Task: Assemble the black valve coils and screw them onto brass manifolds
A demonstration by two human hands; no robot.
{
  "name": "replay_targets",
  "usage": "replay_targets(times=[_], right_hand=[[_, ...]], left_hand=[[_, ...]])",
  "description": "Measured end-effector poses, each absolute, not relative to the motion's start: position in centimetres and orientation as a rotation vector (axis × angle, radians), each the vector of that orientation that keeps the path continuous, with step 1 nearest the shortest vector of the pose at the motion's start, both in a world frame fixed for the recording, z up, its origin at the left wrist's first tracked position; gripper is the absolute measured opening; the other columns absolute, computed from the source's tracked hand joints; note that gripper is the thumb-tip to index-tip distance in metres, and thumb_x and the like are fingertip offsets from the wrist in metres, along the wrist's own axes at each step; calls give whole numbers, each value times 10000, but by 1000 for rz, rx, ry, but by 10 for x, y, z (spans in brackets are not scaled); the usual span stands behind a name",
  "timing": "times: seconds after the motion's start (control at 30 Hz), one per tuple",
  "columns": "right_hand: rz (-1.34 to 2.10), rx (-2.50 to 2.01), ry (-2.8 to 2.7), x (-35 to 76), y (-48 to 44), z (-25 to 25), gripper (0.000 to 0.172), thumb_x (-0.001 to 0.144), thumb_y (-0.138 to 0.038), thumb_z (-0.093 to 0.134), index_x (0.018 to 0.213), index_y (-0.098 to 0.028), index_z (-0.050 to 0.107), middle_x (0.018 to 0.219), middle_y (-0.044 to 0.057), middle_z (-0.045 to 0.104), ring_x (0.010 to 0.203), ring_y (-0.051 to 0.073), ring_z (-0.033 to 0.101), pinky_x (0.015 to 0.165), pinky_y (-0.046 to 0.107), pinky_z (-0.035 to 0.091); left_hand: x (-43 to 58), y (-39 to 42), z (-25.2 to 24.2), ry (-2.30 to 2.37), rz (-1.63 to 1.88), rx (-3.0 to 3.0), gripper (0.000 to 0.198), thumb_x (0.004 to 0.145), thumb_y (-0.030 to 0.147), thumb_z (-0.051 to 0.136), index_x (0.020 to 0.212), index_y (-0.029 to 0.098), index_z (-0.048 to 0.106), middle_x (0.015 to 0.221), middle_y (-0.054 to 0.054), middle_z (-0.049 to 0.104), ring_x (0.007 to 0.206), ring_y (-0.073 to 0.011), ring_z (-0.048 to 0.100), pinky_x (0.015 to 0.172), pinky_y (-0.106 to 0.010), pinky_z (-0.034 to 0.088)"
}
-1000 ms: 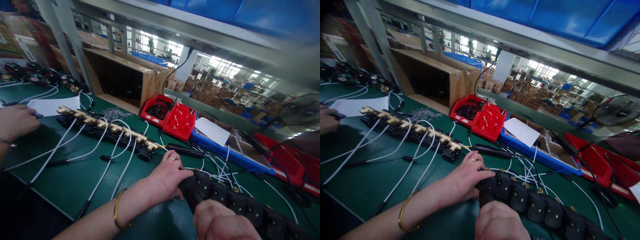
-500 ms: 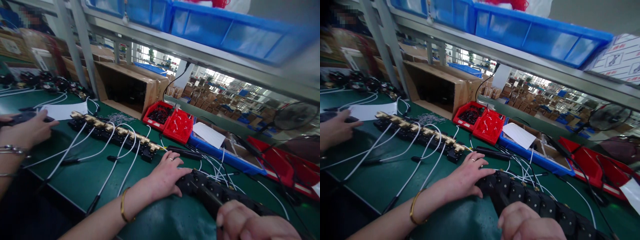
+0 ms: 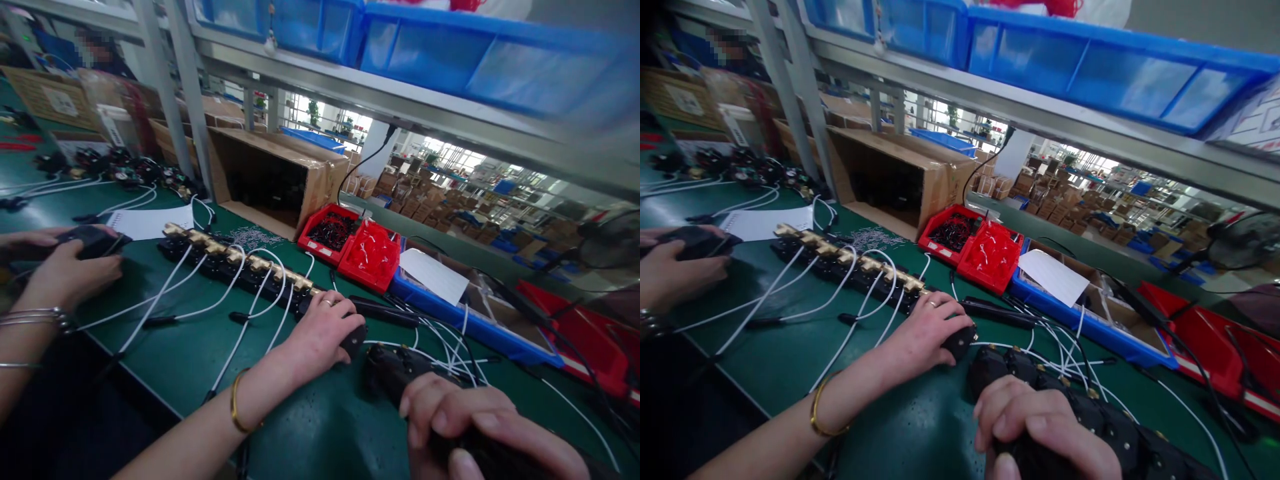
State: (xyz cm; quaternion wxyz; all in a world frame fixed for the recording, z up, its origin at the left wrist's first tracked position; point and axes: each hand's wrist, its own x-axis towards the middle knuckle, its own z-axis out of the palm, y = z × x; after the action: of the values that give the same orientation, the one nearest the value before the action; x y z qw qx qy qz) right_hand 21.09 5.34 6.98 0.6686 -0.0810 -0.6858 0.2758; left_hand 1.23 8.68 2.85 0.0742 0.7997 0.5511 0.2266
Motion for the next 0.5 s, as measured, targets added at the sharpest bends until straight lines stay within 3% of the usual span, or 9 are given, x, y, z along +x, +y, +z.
replay_targets(times=[0.17, 0.33, 0.5], right_hand=[[635, -240, -1502, 201, 56, 65, 266, 920, -100, 590, 1177, -163, 564, 862, 17, 624, 595, 175, 632, 506, 415, 546], [666, -265, -1542, 202, 60, 65, 267, 929, -133, 586, 1189, -192, 566, 859, 2, 617, 597, 174, 627, 525, 421, 541], [739, -256, -1541, 193, 62, 63, 299, 921, -103, 579, 1207, -187, 555, 892, 7, 622, 586, 170, 630, 532, 434, 539]], left_hand=[[15, 86, 26, 1609, 734, 2362, 731, 559, 334, 977, 1204, 257, 641, 1251, -40, 645, 1249, -337, 449, 1100, -557, 351], [0, 81, 27, 1625, 800, 2346, 902, 543, 324, 986, 1340, 259, 569, 1376, -53, 580, 1286, -326, 430, 1140, -551, 331], [-5, 75, 33, 1774, 687, 2272, 603, 677, 354, 911, 1218, 242, 670, 1216, -82, 612, 1217, -349, 484, 1032, -535, 438]])
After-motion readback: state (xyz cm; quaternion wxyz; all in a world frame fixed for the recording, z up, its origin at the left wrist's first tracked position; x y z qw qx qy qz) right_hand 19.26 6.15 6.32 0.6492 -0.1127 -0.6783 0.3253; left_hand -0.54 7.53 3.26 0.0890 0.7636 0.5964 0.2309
